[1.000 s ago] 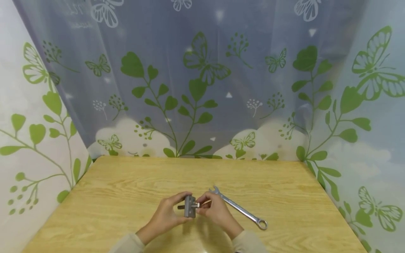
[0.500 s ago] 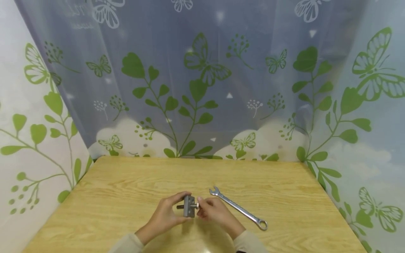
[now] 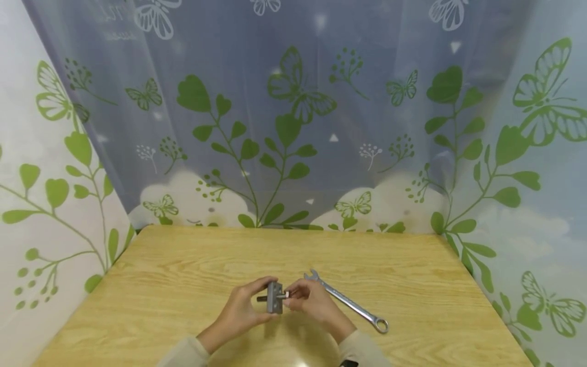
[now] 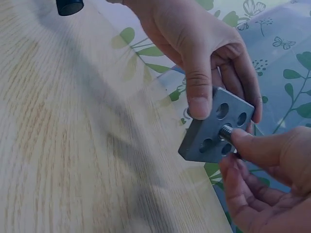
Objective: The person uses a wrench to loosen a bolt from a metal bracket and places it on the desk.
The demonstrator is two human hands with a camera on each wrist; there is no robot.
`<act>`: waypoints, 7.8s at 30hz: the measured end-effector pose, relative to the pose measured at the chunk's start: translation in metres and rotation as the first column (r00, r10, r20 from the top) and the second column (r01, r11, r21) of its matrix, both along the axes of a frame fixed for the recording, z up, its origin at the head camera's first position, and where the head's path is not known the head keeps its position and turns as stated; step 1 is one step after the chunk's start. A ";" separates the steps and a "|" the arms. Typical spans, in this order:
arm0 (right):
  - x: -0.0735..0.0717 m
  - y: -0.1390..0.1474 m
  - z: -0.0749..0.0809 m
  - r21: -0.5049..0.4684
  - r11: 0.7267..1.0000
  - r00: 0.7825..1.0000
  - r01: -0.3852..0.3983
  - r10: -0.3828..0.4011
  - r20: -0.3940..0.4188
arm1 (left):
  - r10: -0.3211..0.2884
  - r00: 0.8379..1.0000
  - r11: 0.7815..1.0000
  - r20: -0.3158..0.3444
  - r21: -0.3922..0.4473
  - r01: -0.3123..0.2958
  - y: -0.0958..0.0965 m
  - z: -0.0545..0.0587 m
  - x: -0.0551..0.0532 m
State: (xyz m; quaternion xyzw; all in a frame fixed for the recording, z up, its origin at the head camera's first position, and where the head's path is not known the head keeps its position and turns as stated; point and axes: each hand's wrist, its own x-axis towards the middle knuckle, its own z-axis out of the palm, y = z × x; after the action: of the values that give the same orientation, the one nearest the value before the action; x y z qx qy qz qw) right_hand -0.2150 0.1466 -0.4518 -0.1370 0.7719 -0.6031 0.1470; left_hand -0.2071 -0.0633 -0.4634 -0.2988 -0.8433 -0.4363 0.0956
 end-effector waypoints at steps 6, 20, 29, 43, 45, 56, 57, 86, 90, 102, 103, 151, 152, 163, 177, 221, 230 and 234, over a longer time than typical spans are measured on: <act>-0.001 -0.001 -0.002 0.020 0.999 0.993 0.038 -0.036 -0.113 | 0.007 1.000 1.000 -0.005 0.006 -0.007 0.000 0.002 -0.001; 0.002 0.005 -0.005 0.051 0.998 0.999 -0.036 0.035 0.004 | 0.009 1.000 1.000 -0.010 -0.006 -0.009 0.001 0.001 -0.001; 0.001 0.001 0.000 0.063 0.998 0.997 -0.018 0.013 0.080 | 0.014 1.000 1.000 -0.015 -0.004 -0.014 0.003 0.000 0.000; -0.001 0.003 0.000 0.015 1.000 0.993 0.017 -0.015 -0.118 | 0.015 1.000 1.000 -0.001 0.005 -0.015 0.003 0.002 0.000; 0.000 0.002 0.001 0.029 0.999 0.991 0.017 -0.013 -0.131 | 0.012 1.000 1.000 0.008 -0.003 -0.012 0.002 0.003 0.000; -0.001 0.000 0.005 0.057 0.998 0.986 0.029 -0.020 -0.166 | 0.033 0.999 0.997 0.016 -0.073 -0.031 0.000 0.005 0.000; -0.001 0.000 0.006 0.057 0.998 0.986 0.027 -0.017 -0.168 | 0.040 0.999 0.997 0.015 -0.071 -0.039 0.000 0.005 0.000; 0.000 0.000 0.009 0.033 0.999 0.982 0.030 -0.023 -0.188 | 0.061 0.998 0.998 -0.007 -0.022 -0.061 0.002 0.006 -0.001; 0.001 -0.001 0.009 0.027 0.999 0.975 0.031 -0.024 -0.222 | 0.063 0.998 0.998 0.007 -0.013 -0.063 0.001 0.006 -0.002; 0.002 0.000 0.003 0.014 0.999 0.996 0.053 -0.052 -0.075 | 0.084 0.996 0.996 -0.004 -0.019 -0.084 0.001 0.003 -0.002; 0.002 0.000 0.002 0.001 0.999 0.998 0.051 -0.051 -0.042 | 0.085 0.996 0.996 -0.008 -0.020 -0.085 0.001 0.003 -0.002; -0.001 0.001 -0.005 -0.017 0.998 0.982 -0.066 0.068 0.176 | 0.062 0.998 0.996 -0.015 -0.058 -0.063 0.000 0.000 0.001; -0.002 0.001 -0.005 -0.014 0.998 0.982 -0.060 0.062 0.177 | 0.060 0.998 0.996 -0.013 -0.060 -0.061 0.000 0.000 0.001; -0.003 0.002 -0.001 -0.010 1.000 1.000 0.017 -0.017 -0.027 | 0.062 0.998 0.996 -0.011 -0.064 -0.062 0.001 0.001 0.000; -0.003 0.002 0.000 -0.010 1.000 0.997 -0.004 0.003 -0.082 | 0.052 0.999 0.996 -0.014 -0.065 -0.053 0.001 0.002 -0.001; -0.001 0.001 0.001 0.039 0.998 0.986 0.039 -0.032 -0.163 | 0.072 0.997 0.996 -0.016 -0.060 -0.072 0.000 0.001 0.000; 0.001 0.004 0.000 0.035 0.999 0.998 -0.017 0.019 -0.062 | 0.077 0.997 0.995 -0.017 -0.061 -0.077 0.000 0.001 -0.001; 0.000 0.007 -0.001 0.010 0.997 0.995 -0.078 0.078 0.056 | 0.076 0.997 0.995 -0.026 -0.062 -0.077 0.000 0.000 -0.001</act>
State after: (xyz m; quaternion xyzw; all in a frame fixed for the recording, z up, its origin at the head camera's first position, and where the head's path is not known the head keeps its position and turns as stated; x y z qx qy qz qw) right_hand -0.2146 0.1533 -0.4528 -0.1492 0.7653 -0.5958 0.1928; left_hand -0.2078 -0.0637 -0.4635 -0.2742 -0.8662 -0.4022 0.1129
